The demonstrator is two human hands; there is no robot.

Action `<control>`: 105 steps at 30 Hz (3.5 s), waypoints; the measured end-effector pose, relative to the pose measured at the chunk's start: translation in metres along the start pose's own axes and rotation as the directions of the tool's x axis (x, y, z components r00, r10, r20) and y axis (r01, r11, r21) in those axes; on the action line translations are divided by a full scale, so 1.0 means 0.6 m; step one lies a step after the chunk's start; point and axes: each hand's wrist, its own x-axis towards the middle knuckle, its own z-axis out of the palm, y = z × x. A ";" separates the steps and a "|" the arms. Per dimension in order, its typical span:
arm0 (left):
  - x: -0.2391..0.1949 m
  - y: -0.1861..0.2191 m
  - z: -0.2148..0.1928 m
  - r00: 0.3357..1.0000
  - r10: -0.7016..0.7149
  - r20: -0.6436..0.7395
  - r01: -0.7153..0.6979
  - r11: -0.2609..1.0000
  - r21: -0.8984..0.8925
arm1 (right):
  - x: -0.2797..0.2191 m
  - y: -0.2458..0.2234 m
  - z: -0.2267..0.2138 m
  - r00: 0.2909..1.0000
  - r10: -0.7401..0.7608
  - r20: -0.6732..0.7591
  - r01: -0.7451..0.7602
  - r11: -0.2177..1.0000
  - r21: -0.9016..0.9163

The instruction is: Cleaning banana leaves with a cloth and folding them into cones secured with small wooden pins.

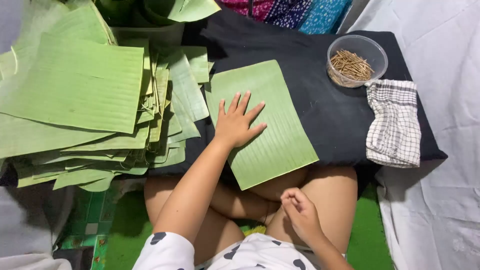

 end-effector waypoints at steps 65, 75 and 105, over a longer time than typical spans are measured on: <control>-0.194 0.020 -0.111 0.924 0.287 -0.251 -0.294 0.956 0.011 | 0.142 -0.280 -0.149 0.585 -0.595 -0.552 0.616 0.768 -0.174; -0.213 0.029 -0.056 0.899 0.018 -0.438 0.031 0.994 0.105 | 0.235 -0.247 0.123 0.716 -0.291 0.634 0.692 0.185 -0.697; -0.167 0.026 -0.115 0.955 -0.032 -0.296 -0.014 0.988 -0.154 | 0.424 -0.197 0.111 0.569 -0.198 0.799 0.814 -0.002 -0.580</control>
